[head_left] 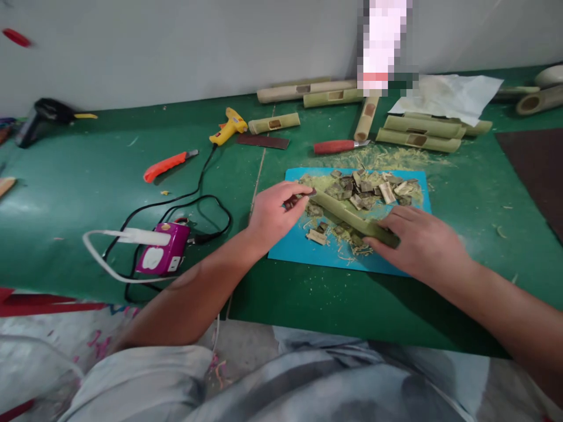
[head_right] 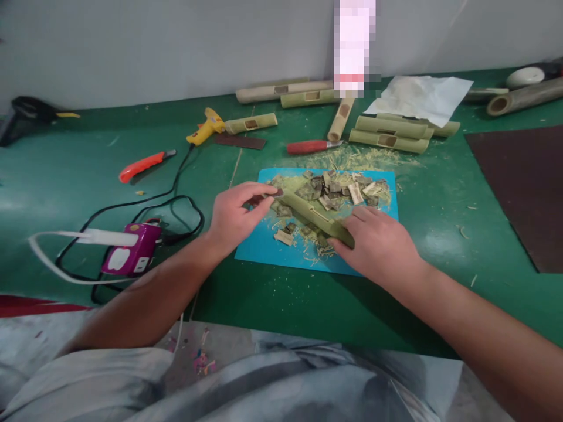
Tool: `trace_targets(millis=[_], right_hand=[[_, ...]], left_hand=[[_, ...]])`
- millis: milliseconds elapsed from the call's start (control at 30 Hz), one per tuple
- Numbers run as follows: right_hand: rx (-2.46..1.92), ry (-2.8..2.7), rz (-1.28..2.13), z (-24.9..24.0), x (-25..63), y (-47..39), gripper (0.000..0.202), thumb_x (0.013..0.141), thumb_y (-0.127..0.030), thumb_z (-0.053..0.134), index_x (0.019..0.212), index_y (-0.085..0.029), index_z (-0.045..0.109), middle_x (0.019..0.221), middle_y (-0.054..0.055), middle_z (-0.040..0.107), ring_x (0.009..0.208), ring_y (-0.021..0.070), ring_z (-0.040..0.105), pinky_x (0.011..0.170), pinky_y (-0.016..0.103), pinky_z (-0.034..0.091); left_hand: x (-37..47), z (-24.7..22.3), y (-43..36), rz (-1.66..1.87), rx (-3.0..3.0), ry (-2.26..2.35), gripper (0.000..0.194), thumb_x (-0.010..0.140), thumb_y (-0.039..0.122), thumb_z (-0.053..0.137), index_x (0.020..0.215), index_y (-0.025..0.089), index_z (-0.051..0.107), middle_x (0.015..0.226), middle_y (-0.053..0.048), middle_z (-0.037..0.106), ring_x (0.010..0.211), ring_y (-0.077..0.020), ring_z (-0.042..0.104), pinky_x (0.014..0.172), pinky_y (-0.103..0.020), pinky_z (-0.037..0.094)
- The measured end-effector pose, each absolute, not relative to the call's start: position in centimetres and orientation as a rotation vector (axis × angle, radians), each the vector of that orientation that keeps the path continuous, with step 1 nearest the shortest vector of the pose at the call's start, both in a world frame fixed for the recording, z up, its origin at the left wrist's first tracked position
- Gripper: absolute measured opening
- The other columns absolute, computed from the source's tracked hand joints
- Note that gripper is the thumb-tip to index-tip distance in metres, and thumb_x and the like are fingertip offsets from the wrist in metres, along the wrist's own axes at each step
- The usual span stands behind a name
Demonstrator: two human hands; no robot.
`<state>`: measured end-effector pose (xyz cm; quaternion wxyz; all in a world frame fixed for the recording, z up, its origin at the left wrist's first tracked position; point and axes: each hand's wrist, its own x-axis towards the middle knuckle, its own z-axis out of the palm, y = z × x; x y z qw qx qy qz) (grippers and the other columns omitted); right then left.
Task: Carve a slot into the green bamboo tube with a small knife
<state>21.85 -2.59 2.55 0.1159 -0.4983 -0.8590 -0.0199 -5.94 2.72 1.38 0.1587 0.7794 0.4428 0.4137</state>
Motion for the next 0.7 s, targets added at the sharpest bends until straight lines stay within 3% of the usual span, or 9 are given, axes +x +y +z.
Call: trace_targets(millis=[167, 500, 700], right_hand=[[-1.487, -2.542, -0.169, 3.46, 21.4, -3.14, 0.035, 0.088, -0.049, 0.056, 0.068, -0.022, 0.062, 0.073, 0.01, 0.062, 0.068, 0.023, 0.058, 0.061, 0.036, 0.039], [-1.365, -2.552, -0.251, 2.93, 21.32, -3.16, 0.034, 0.093, -0.041, 0.052, 0.066, -0.022, 0.061, 0.067, 0.006, 0.061, 0.063, 0.0191, 0.056, 0.058, 0.033, 0.035], [-1.333, -2.551, -0.271, 2.7, 21.34, -3.11, 0.034, 0.093, -0.041, 0.053, 0.065, -0.021, 0.061, 0.066, 0.005, 0.06, 0.062, 0.0172, 0.054, 0.058, 0.032, 0.034]], left_hand=[[-5.84, 1.13, 2.88, 1.115, 2.262, 1.254, 0.015, 0.086, 0.014, 0.062, 0.097, 0.016, 0.073, 0.093, -0.006, 0.074, 0.065, -0.0091, 0.062, 0.063, -0.021, 0.051], [-5.49, 0.41, 3.48, 1.063, 2.272, 1.31, 0.011, 0.081, 0.018, 0.071, 0.093, 0.017, 0.07, 0.079, -0.001, 0.069, 0.057, -0.0086, 0.055, 0.061, -0.022, 0.049], [-5.32, 0.54, 3.63, 0.965, 2.407, 1.308, 0.016, 0.088, 0.018, 0.062, 0.102, 0.018, 0.07, 0.085, -0.003, 0.069, 0.059, -0.0093, 0.055, 0.063, -0.022, 0.049]])
